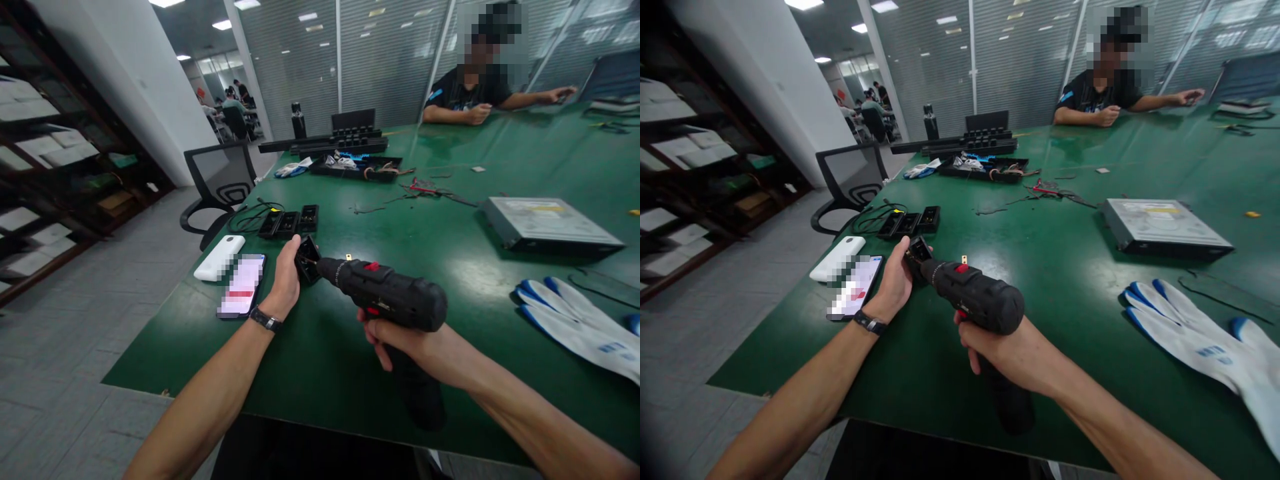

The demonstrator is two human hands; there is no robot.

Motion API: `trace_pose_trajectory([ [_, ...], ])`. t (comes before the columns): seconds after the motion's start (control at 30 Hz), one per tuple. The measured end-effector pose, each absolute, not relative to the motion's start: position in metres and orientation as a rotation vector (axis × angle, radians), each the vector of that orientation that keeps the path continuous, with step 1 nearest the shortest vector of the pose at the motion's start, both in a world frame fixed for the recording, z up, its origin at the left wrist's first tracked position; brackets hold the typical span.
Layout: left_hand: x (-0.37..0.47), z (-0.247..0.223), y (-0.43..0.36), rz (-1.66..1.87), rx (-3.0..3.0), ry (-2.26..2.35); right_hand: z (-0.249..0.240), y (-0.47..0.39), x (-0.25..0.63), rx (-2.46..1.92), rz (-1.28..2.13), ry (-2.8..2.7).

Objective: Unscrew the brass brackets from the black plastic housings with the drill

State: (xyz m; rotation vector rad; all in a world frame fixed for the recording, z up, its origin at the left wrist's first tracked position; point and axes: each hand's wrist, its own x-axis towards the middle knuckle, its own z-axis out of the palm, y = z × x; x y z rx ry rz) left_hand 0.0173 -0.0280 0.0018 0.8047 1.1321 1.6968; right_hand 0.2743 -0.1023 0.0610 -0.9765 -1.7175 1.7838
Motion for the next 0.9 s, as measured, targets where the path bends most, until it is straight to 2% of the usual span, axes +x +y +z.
trace_pose_trajectory([
  [0.4, 0.008, -0.006, -0.026, 1.826, 1.018, 1.16, 0.045, -0.102, 0.28, -0.914, 1.799, -1.657],
  [0.9, 0.01, -0.003, -0.029, 1.695, 0.979, 1.163, 0.039, -0.101, 0.279, -0.917, 1.809, -1.635],
])
